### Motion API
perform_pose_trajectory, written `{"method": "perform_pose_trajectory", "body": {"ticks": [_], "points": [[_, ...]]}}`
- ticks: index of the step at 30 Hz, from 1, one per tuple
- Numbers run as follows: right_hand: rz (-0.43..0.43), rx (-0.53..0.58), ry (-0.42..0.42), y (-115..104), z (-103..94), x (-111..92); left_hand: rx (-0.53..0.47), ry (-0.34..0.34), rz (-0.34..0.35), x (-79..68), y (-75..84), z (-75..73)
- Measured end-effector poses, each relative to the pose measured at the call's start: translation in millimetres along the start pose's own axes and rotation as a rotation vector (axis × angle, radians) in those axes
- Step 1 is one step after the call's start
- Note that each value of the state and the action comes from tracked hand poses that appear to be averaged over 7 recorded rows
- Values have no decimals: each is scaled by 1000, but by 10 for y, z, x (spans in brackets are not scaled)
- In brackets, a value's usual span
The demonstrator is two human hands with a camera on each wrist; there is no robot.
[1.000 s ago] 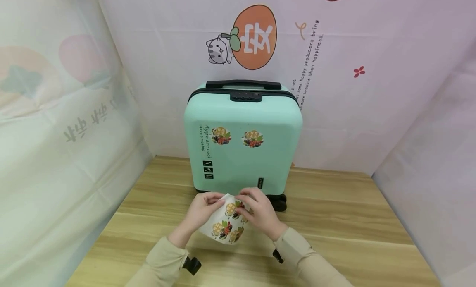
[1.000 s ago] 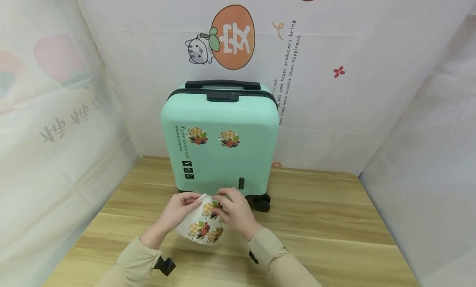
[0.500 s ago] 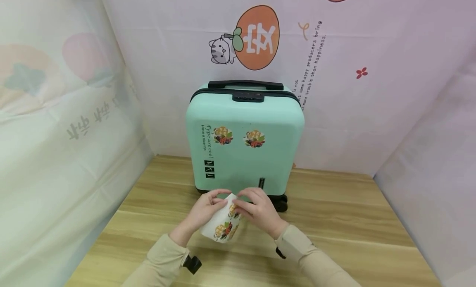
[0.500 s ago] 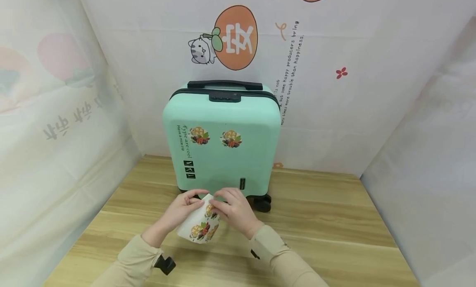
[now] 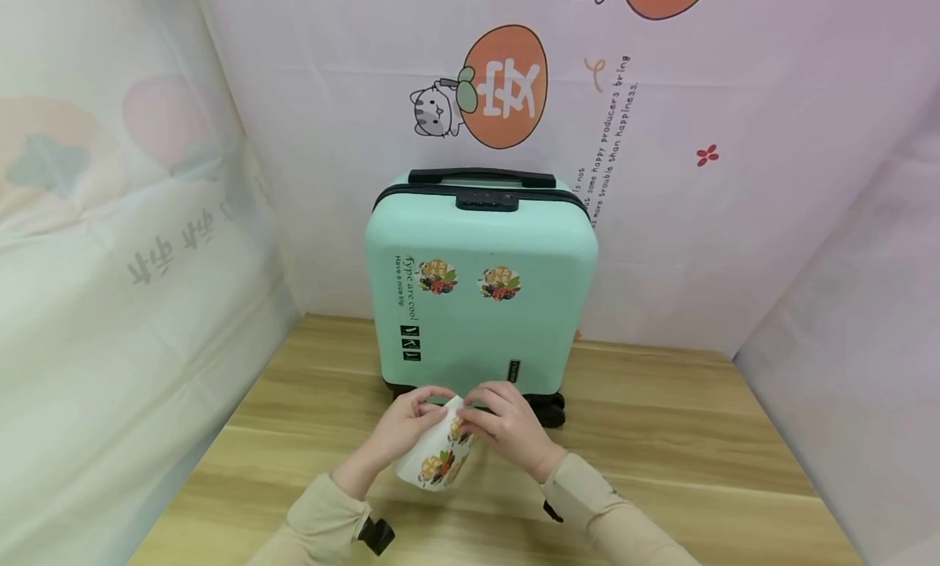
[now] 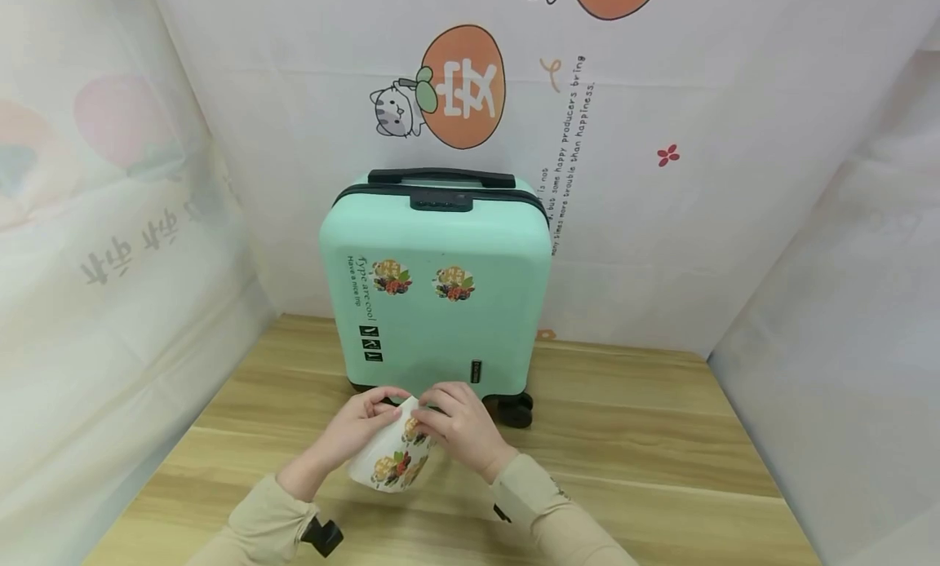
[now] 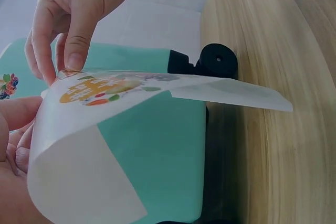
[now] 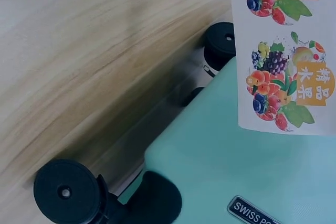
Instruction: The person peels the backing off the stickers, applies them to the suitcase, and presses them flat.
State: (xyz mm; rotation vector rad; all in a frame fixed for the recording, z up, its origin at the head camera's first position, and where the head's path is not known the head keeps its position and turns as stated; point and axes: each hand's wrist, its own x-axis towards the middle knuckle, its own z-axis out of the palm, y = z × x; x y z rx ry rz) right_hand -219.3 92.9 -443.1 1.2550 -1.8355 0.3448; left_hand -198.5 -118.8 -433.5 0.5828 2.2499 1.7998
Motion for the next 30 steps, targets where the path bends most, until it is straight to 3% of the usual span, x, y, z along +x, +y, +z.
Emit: {"method": "perform_pose_trajectory", "body": {"ticks": [9, 20, 30], "points": [[5, -3, 3, -30, 32, -38, -7, 16, -22, -8, -19, 23], [9, 10, 34, -32, 50, -36, 89, -10, 44, -47, 15, 46], [15, -5, 40, -43, 76, -41, 64, -1, 42, -28, -21, 55]]}}
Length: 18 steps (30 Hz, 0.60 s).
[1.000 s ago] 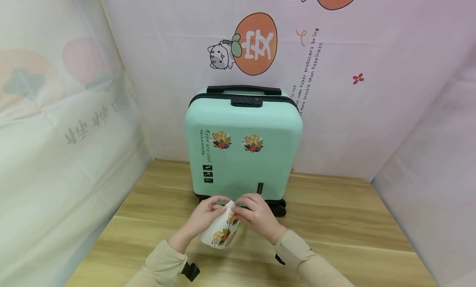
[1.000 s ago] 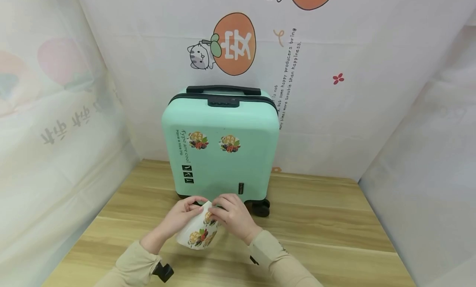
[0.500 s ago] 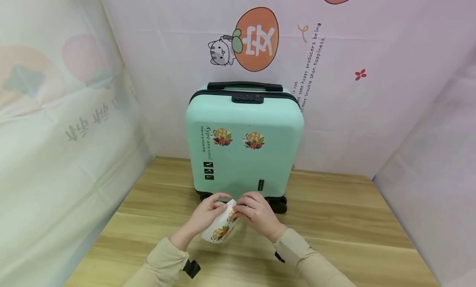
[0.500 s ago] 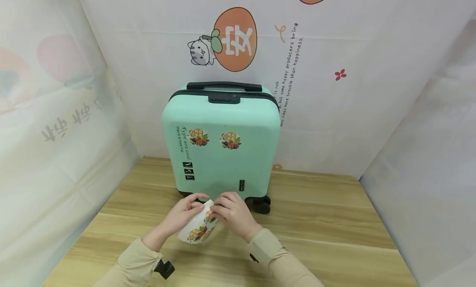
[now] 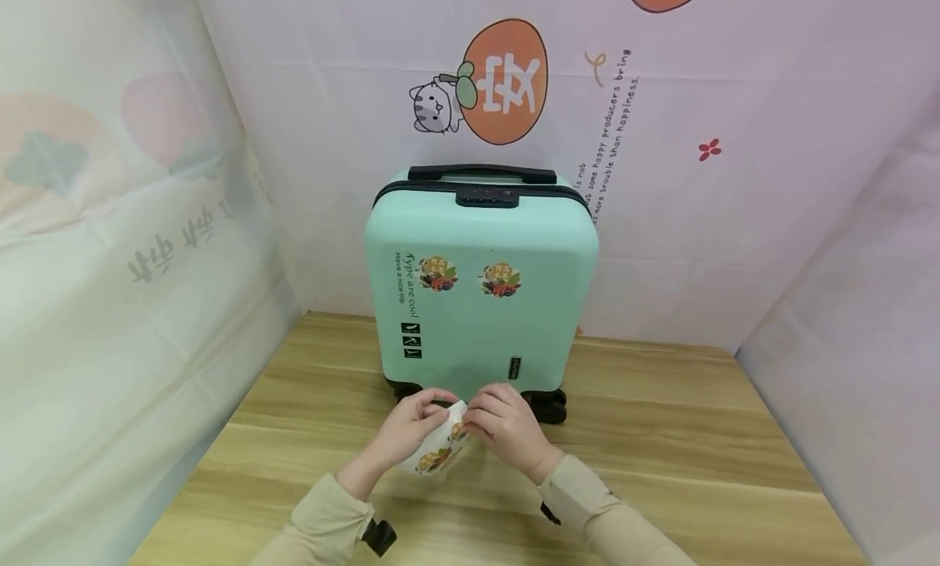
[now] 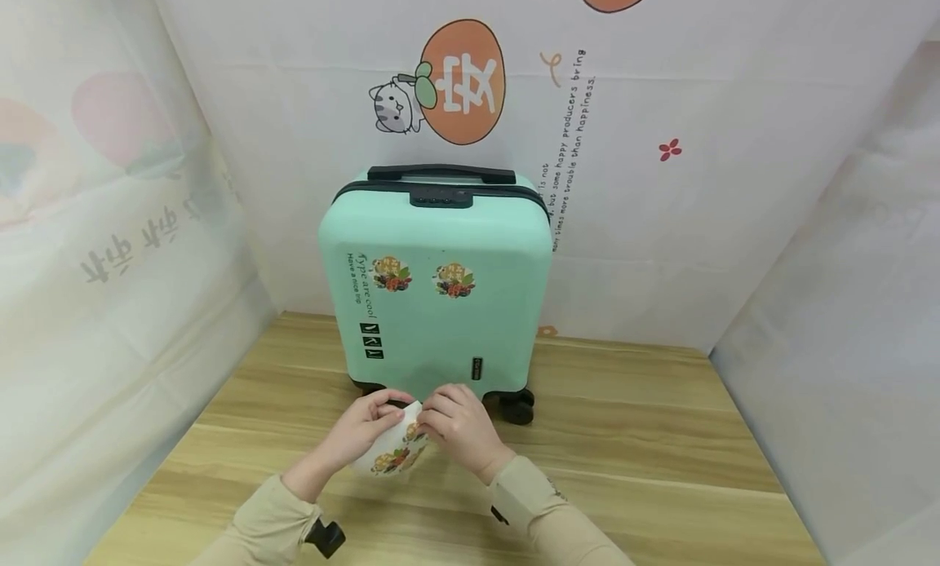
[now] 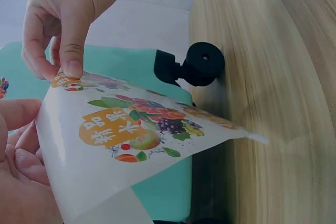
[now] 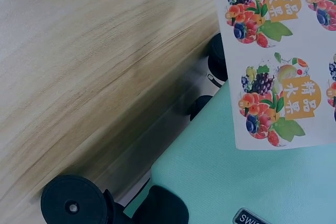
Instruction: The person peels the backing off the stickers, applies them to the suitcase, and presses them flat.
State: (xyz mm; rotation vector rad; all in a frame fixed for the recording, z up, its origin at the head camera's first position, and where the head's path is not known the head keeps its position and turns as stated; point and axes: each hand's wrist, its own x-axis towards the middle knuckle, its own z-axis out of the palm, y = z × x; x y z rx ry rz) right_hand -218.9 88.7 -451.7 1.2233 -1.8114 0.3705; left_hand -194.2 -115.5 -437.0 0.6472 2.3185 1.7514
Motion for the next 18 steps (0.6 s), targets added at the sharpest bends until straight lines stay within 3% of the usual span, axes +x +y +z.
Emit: {"method": "perform_pose_trajectory", "body": {"ticks": [8, 18], "points": [[11, -24, 9, -15, -2, -13, 0, 32, -14, 27, -28, 11], [28, -138, 100, -36, 50, -13, 23, 78, 6, 83, 1, 21]]}}
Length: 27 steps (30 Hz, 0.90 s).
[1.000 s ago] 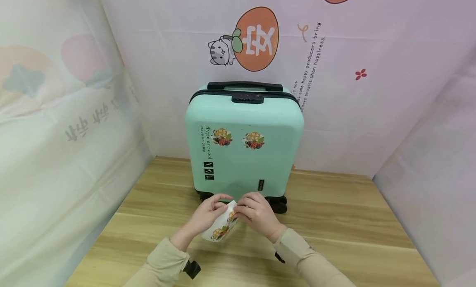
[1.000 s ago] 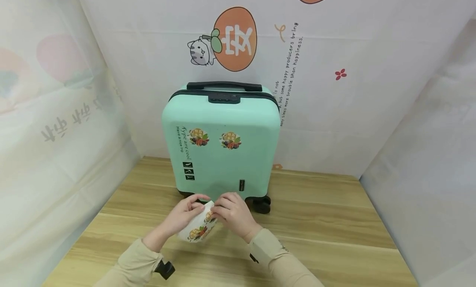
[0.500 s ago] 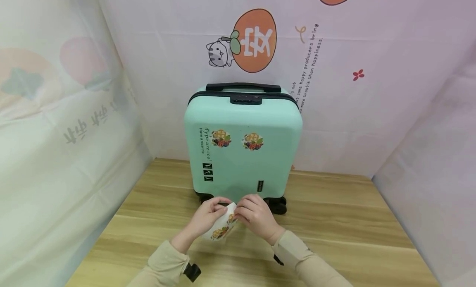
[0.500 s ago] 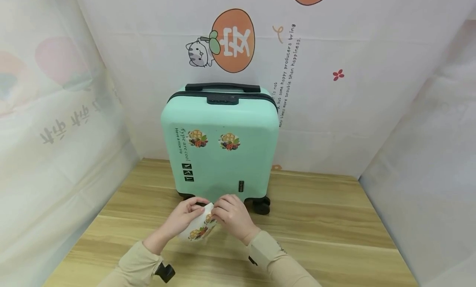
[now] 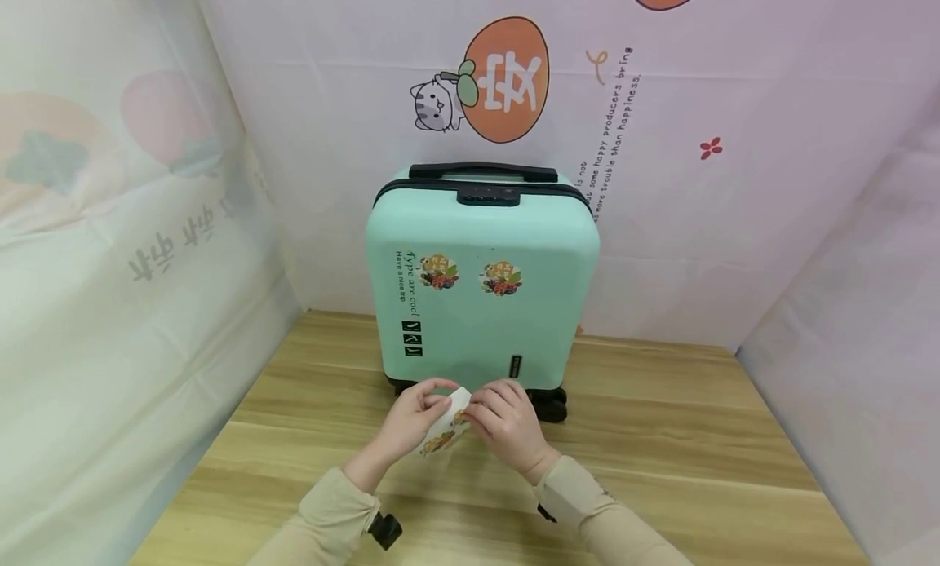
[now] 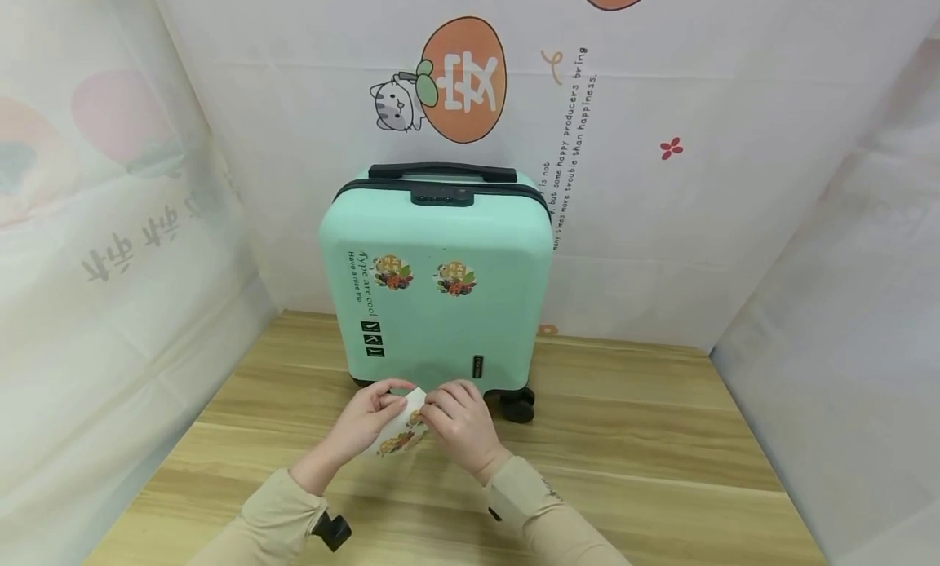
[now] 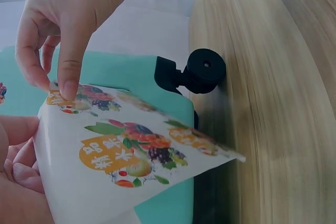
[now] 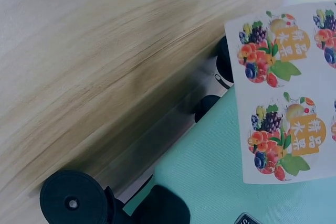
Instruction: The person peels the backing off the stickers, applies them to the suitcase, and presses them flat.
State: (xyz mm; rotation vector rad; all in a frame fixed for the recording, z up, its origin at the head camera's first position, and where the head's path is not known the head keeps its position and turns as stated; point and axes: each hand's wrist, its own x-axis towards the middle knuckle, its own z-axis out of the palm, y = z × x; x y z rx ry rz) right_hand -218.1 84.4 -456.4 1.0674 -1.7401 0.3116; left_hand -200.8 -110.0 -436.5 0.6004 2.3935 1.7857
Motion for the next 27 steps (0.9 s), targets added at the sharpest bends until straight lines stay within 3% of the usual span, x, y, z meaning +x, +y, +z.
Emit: {"method": "perform_pose_trajectory", "body": {"ticks": [12, 27], "points": [[59, -11, 29, -9, 23, 10, -29, 92, -11, 59, 19, 42], [202, 74, -44, -57, 54, 48, -33, 225, 22, 47, 100, 94]]}}
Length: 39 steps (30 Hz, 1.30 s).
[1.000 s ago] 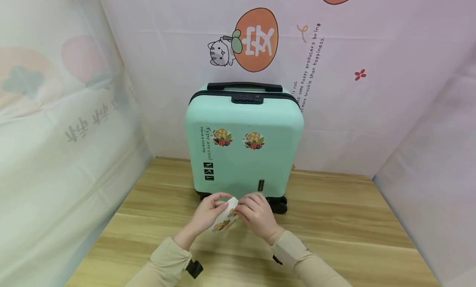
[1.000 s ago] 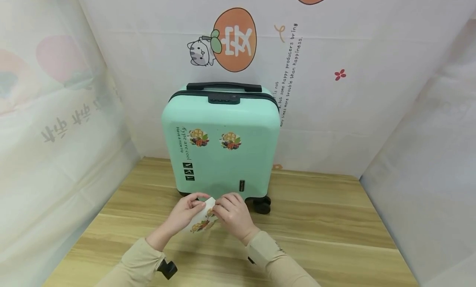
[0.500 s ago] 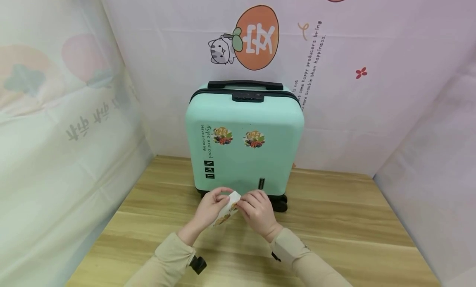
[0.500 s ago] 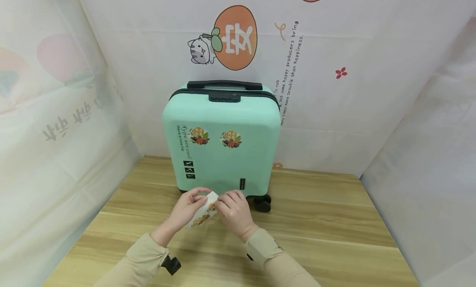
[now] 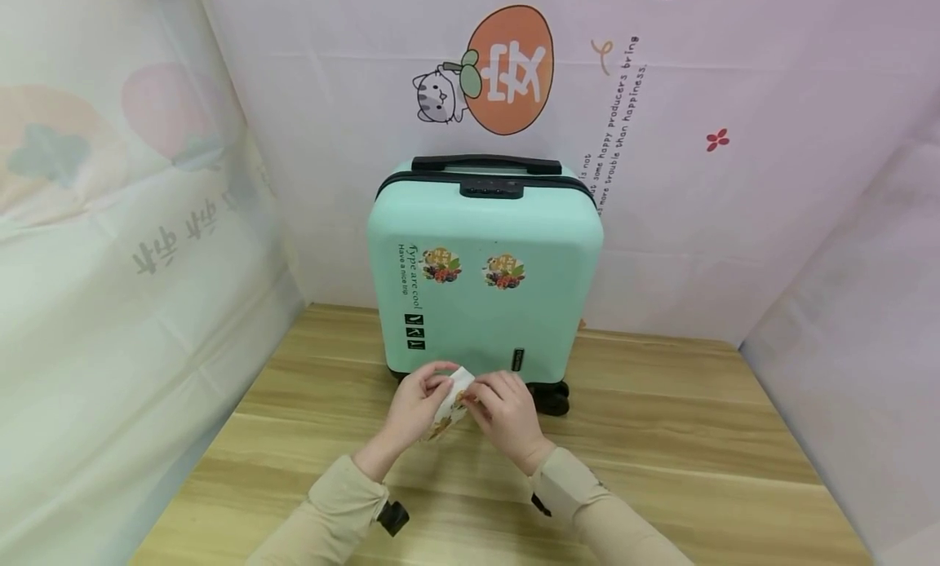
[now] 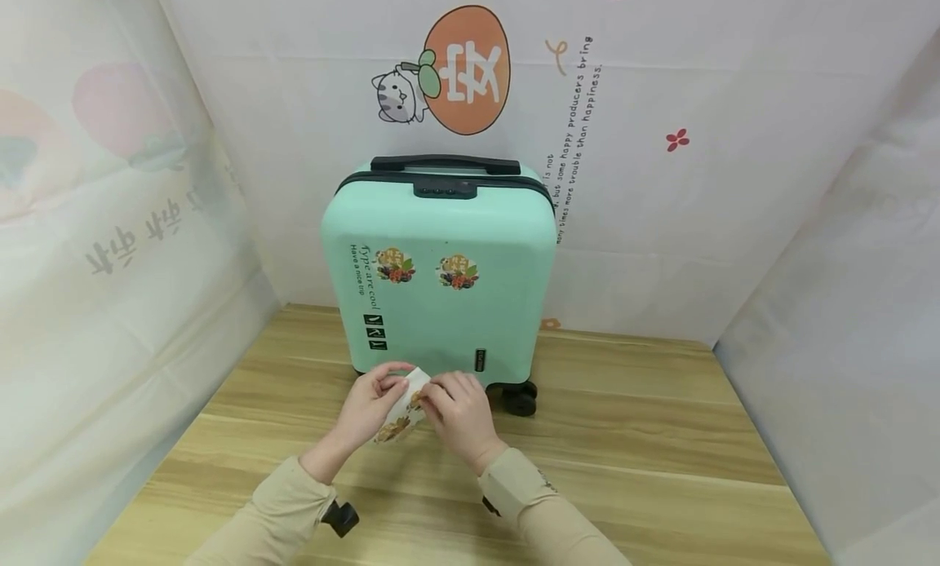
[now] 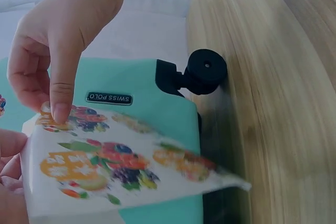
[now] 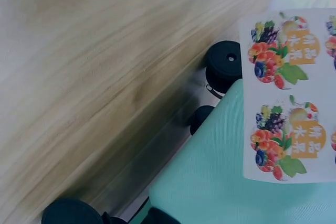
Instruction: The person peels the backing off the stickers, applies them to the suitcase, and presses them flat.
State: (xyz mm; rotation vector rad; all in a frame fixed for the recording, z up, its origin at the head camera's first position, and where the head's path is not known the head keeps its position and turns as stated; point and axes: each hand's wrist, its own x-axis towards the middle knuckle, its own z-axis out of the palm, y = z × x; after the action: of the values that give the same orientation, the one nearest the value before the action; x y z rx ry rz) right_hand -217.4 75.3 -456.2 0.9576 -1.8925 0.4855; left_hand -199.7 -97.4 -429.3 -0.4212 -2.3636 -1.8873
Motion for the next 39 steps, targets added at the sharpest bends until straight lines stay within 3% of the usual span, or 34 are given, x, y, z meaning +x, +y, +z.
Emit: {"method": "perform_pose_trajectory", "body": {"ticks": [12, 24, 33, 39], "points": [[11, 54, 14, -17, 12, -9, 57, 1, 30, -14, 38, -7], [12, 54, 94, -9, 44, 27, -7, -7, 16, 3, 12, 8], [-72, 40, 165, 14, 76, 25, -11, -9, -6, 28, -31, -11], [-129, 52, 161, 16, 96, 7, -14, 17, -7, 23, -5, -66]]}}
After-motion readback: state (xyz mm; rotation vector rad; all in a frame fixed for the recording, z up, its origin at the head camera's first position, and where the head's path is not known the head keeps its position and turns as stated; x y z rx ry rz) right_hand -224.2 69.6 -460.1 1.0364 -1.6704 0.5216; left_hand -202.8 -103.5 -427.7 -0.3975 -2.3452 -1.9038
